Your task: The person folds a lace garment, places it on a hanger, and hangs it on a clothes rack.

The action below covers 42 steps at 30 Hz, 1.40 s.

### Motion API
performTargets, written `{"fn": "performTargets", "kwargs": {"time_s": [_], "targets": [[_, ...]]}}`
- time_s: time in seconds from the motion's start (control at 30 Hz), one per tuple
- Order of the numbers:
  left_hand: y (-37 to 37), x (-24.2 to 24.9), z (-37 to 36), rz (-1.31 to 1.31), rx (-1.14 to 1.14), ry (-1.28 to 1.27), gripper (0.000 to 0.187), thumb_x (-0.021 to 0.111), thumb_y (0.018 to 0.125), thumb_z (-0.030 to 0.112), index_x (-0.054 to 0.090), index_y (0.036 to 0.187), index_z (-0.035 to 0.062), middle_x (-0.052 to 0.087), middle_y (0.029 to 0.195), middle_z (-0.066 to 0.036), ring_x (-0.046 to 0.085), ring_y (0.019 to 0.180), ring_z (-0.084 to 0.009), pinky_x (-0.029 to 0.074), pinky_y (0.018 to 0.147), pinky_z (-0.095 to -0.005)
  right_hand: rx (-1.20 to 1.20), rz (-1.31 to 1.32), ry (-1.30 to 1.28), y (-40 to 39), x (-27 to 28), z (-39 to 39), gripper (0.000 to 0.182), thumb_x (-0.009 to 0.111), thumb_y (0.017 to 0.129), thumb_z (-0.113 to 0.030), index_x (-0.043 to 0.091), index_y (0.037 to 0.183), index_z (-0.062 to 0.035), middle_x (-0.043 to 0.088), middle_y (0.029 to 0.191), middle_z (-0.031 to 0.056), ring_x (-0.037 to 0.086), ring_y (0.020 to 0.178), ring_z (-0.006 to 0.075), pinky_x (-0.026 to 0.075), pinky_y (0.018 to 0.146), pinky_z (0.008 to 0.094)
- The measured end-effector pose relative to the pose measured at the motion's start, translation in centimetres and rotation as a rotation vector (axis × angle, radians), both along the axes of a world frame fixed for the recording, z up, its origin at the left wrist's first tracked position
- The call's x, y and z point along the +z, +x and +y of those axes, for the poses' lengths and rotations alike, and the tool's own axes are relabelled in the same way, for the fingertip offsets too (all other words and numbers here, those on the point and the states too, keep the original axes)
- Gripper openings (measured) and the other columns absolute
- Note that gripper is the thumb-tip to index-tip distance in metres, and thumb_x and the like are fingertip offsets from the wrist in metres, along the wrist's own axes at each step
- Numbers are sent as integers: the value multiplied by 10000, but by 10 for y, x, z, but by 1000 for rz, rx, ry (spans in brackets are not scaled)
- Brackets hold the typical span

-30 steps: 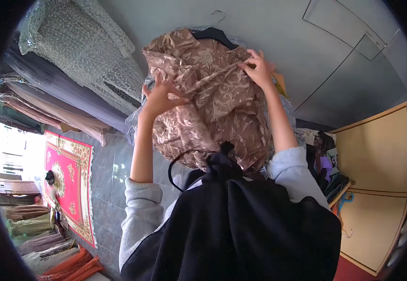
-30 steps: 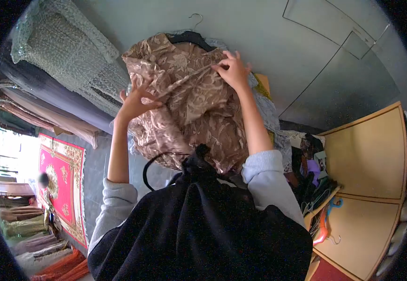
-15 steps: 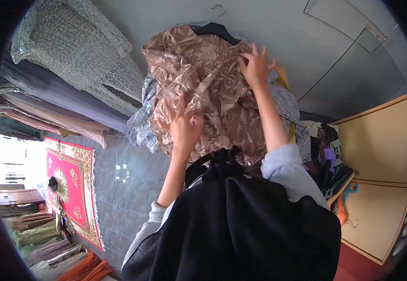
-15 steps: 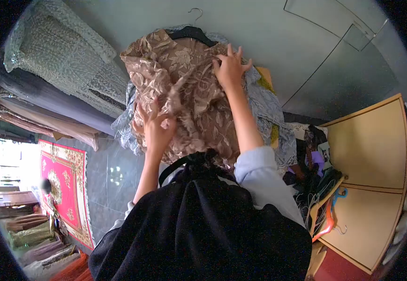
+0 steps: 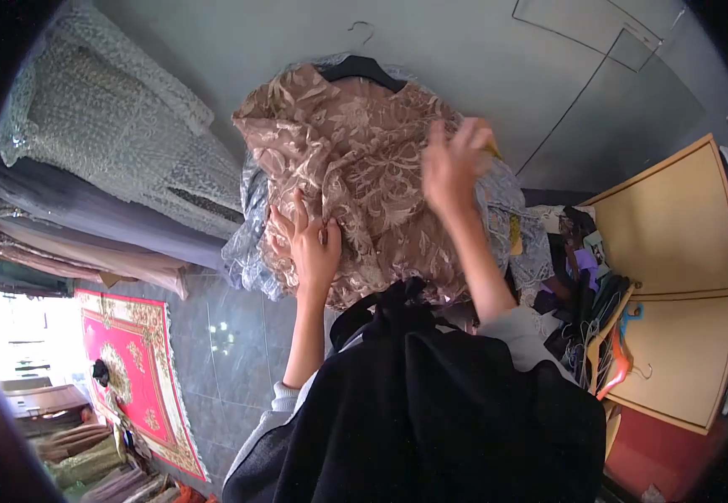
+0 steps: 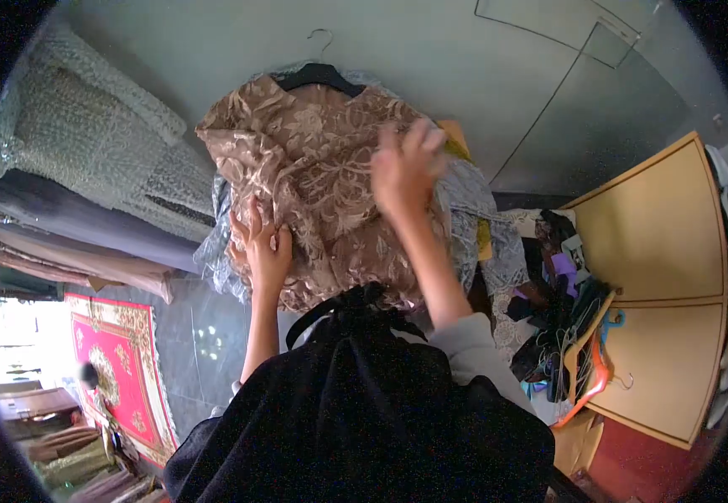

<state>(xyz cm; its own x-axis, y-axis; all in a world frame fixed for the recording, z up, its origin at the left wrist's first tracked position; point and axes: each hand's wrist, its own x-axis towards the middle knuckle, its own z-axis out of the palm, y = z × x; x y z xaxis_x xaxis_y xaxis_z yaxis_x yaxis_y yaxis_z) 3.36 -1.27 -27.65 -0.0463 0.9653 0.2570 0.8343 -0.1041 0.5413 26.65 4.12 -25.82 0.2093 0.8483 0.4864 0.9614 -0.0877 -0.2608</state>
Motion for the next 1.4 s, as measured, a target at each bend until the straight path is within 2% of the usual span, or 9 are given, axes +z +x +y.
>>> {"fn": "performTargets", "kwargs": {"time_s": [0.07,0.13,0.17,0.27,0.4,0.53,0.83,1.03,1.4], "targets": [[0,-3,3,39,-33,61,190,591,777,202,653,730,29,268,1481,-51,22,1369,-439,-22,963,-679,543,247,127,-48,-18,-30,381,489,886,-285,503,1238,-138,345,1354,250,228,1306,369,135,993,646],[-2,5,1,24,-73,101,149,595,758,161,643,705,30,297,1468,-68,43,1370,-437,18,1006,-615,690,-238,98,-44,-49,-27,357,496,888,-294,530,1213,-150,298,1397,232,182,1332,380,100,1001,646],[-3,5,0,13,-89,120,164,613,759,182,642,701,31,285,1472,-73,35,1372,-434,6,1013,-604,310,-52,-286,-26,-58,-14,330,460,917,-309,562,1187,-150,199,1456,222,107,1356,405,74,995,666],[-4,11,-4,12,-199,20,188,623,786,237,691,789,62,247,1486,-80,-2,1374,-429,-30,1020,-595,-156,179,-21,21,-53,-22,452,425,915,-455,591,1174,-124,92,1484,229,-5,1364,439,51,978,688],[1,7,-12,-3,-398,-4,287,557,829,350,705,920,122,159,1509,-96,-91,1361,-446,-107,969,-664,81,155,-123,-12,-15,-81,583,438,869,-558,527,1269,-143,75,1485,235,1,1365,437,11,984,680],[5,-3,-16,126,-564,-7,351,491,853,406,694,1024,177,116,1515,-111,-128,1343,-475,-141,968,-649,257,408,-88,-63,-40,-122,524,618,761,-526,691,925,-34,171,1484,195,57,1363,441,57,979,668],[-33,-44,-9,132,235,61,831,762,595,535,489,1296,183,124,1507,-148,5,1375,-405,49,998,-660,331,899,-11,34,-32,-138,222,741,714,-273,700,758,-59,414,1381,132,251,1343,342,182,1077,526],[-52,-50,-5,208,165,100,181,692,731,356,718,845,217,381,1419,14,129,1378,-328,32,980,-669,-12,1122,164,133,-25,-166,248,698,794,-218,651,901,1,408,1389,107,562,1020,163,470,769,260],[-217,-44,10,239,636,92,382,627,743,478,663,1035,235,365,1427,-39,155,1348,-421,90,888,-774,-556,329,195,243,-94,-149,369,607,813,-351,611,1111,-135,312,1417,206,237,1298,449,353,916,561]]}}
